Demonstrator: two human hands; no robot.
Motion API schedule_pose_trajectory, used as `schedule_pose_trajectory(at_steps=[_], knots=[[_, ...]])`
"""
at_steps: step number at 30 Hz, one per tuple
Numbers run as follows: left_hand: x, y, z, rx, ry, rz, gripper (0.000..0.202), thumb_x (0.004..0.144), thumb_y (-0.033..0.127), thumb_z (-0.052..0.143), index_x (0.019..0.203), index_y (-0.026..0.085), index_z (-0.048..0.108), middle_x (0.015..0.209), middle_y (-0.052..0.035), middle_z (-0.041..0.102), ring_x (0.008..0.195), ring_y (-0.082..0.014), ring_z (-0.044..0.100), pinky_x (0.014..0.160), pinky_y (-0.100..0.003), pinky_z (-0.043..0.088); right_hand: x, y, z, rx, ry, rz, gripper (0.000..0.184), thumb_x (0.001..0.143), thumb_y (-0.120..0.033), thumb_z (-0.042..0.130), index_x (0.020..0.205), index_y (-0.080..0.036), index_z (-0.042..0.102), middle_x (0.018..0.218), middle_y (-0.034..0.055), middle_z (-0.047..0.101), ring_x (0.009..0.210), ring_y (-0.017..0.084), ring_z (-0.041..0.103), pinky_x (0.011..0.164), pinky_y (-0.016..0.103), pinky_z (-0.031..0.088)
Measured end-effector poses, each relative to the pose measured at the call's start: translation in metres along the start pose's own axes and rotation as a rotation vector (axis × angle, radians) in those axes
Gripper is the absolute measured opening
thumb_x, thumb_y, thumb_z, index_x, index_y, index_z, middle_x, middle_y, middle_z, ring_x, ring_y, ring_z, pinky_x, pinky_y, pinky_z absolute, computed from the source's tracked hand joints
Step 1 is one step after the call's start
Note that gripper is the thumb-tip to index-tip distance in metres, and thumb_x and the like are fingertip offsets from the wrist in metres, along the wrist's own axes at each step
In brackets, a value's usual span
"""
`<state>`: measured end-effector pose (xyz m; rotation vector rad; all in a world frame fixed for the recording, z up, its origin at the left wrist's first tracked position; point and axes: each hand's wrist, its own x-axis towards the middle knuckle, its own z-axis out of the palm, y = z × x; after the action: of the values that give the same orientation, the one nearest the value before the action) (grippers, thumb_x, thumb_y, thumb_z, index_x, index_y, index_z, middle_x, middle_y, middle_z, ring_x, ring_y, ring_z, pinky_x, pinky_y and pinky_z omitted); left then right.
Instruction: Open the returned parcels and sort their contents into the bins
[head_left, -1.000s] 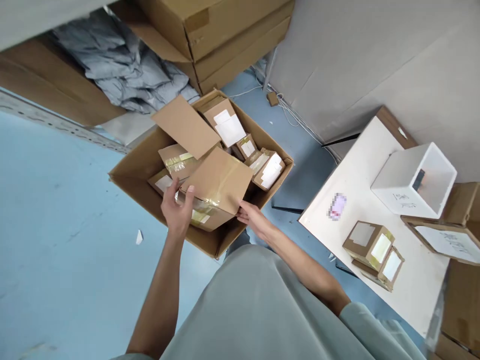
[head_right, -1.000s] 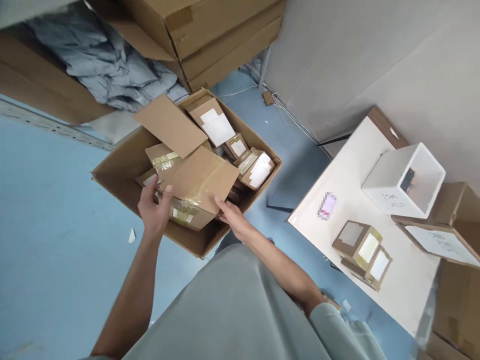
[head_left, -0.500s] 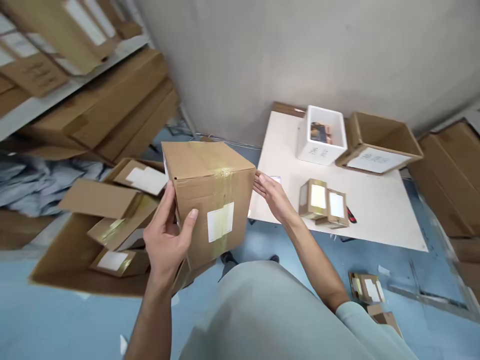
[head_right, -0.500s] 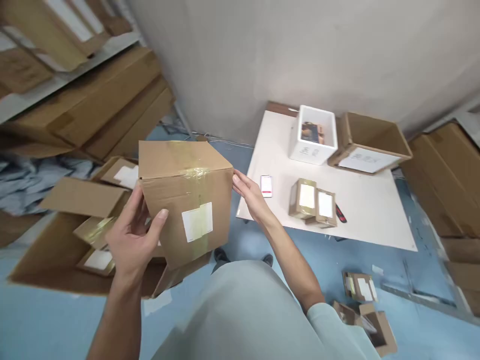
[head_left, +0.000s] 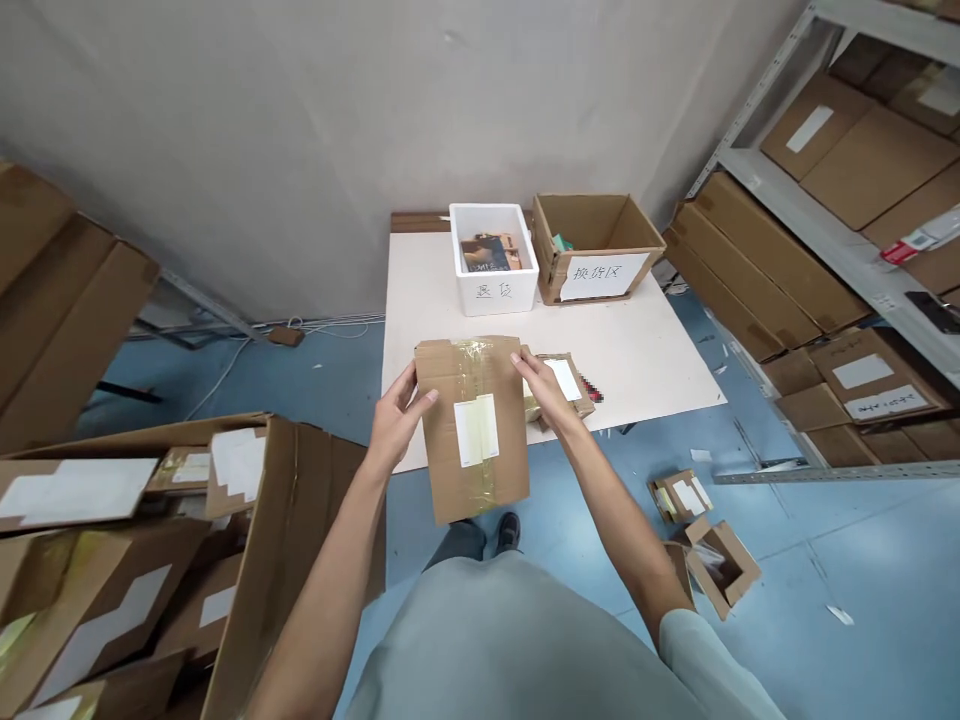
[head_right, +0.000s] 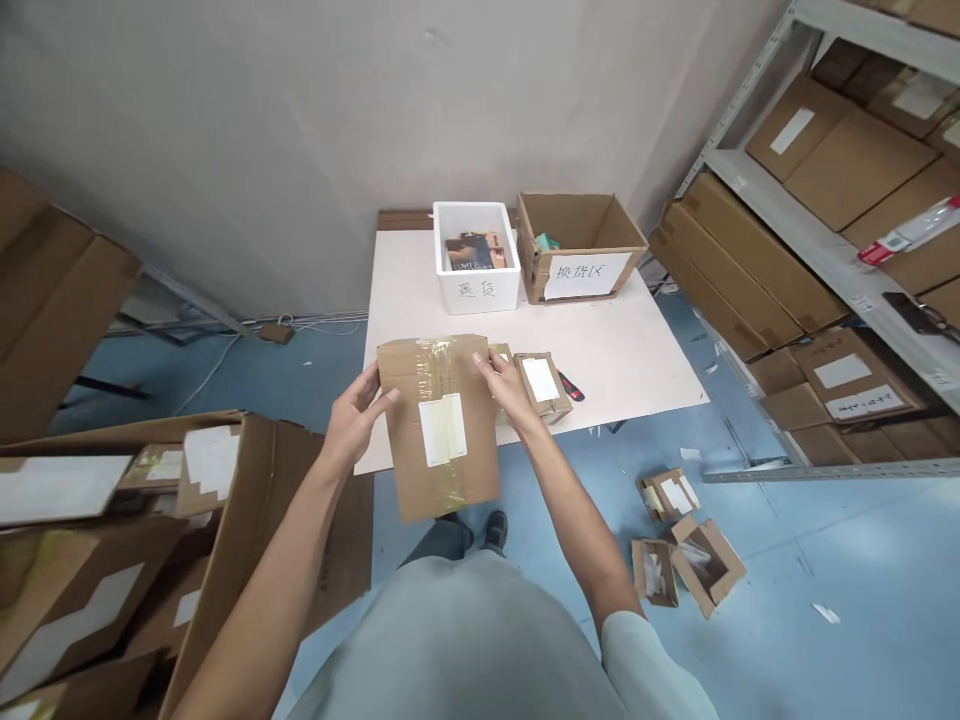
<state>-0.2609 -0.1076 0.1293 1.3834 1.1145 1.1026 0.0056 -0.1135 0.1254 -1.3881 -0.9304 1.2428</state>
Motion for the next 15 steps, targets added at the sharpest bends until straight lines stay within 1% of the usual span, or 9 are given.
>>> schedule_pose_trajectory(at_steps=[2, 5, 7, 9, 12, 14, 15], knots=[[0.016, -0.001, 0.013, 0.011, -0.044, -0.007, 0.093, 0.088, 0.062, 0.084, 0.167, 0.025, 0.052, 0.174, -0.0148, 0.049, 0.165, -0.0369, 0.041, 0.134, -0.053, 0.041, 0.016, 0.005, -0.013, -0.011, 0.028, 0.019, 0.105, 0.083, -0.082, 0.077, 0.164, -0.018, 0.058, 0.177, 0.0099, 0.044, 0.170, 0.030, 0.033, 0.141, 0.044, 0.022], [0.043, -0.005, 0.027, 0.006, -0.094, 0.004, 0.094, 0.087, 0.060, 0.084, 0.167, 0.024, 0.051, 0.171, -0.0163, 0.053, 0.164, -0.0365, 0.043, 0.133, -0.054, 0.042, 0.040, 0.007, -0.026, -0.030, 0.054, 0.010, 0.098, 0.087, -0.080, 0.075, 0.162, -0.019, 0.060, 0.176, 0.0078, 0.047, 0.169, 0.030, 0.034, 0.141, 0.044, 0.022], [0.064, -0.011, 0.034, 0.009, -0.105, 0.010, 0.094, 0.087, 0.060, 0.084, 0.166, 0.022, 0.051, 0.168, -0.0175, 0.056, 0.162, -0.0366, 0.046, 0.133, -0.055, 0.042, 0.057, 0.005, -0.032, -0.057, 0.067, 0.010, 0.095, 0.088, -0.079, 0.074, 0.162, -0.020, 0.060, 0.176, 0.0068, 0.047, 0.169, 0.029, 0.034, 0.141, 0.044, 0.022], [0.086, -0.020, 0.041, 0.016, -0.093, 0.006, 0.093, 0.087, 0.062, 0.082, 0.165, 0.022, 0.052, 0.165, -0.0186, 0.059, 0.159, -0.0367, 0.050, 0.133, -0.057, 0.042, 0.074, 0.001, -0.038, -0.082, 0.080, 0.020, 0.097, 0.089, -0.077, 0.075, 0.164, -0.019, 0.057, 0.177, 0.0079, 0.044, 0.169, 0.029, 0.035, 0.141, 0.043, 0.022], [0.112, -0.038, 0.046, 0.015, -0.073, -0.044, 0.093, 0.088, 0.066, 0.080, 0.165, 0.022, 0.052, 0.163, -0.0196, 0.060, 0.155, -0.0381, 0.053, 0.131, -0.059, 0.044, 0.095, 0.001, -0.051, -0.124, 0.065, 0.009, 0.098, 0.088, -0.078, 0.074, 0.164, -0.018, 0.057, 0.177, 0.0104, 0.045, 0.167, 0.028, 0.040, 0.139, 0.042, 0.025], [0.118, -0.053, 0.043, 0.024, -0.098, -0.122, 0.096, 0.086, 0.069, 0.081, 0.165, 0.025, 0.052, 0.164, -0.0196, 0.059, 0.155, -0.0405, 0.053, 0.128, -0.061, 0.046, 0.099, 0.011, -0.066, -0.191, 0.040, -0.014, 0.095, 0.090, -0.081, 0.070, 0.162, -0.021, 0.059, 0.174, 0.0104, 0.050, 0.164, 0.028, 0.044, 0.137, 0.045, 0.029], [0.118, -0.063, 0.040, 0.041, -0.123, -0.172, 0.098, 0.084, 0.071, 0.082, 0.166, 0.027, 0.051, 0.165, -0.0193, 0.057, 0.155, -0.0417, 0.053, 0.126, -0.062, 0.048, 0.096, 0.020, -0.075, -0.248, 0.033, -0.023, 0.093, 0.091, -0.082, 0.068, 0.162, -0.023, 0.060, 0.173, 0.0100, 0.052, 0.163, 0.029, 0.045, 0.137, 0.047, 0.031]])
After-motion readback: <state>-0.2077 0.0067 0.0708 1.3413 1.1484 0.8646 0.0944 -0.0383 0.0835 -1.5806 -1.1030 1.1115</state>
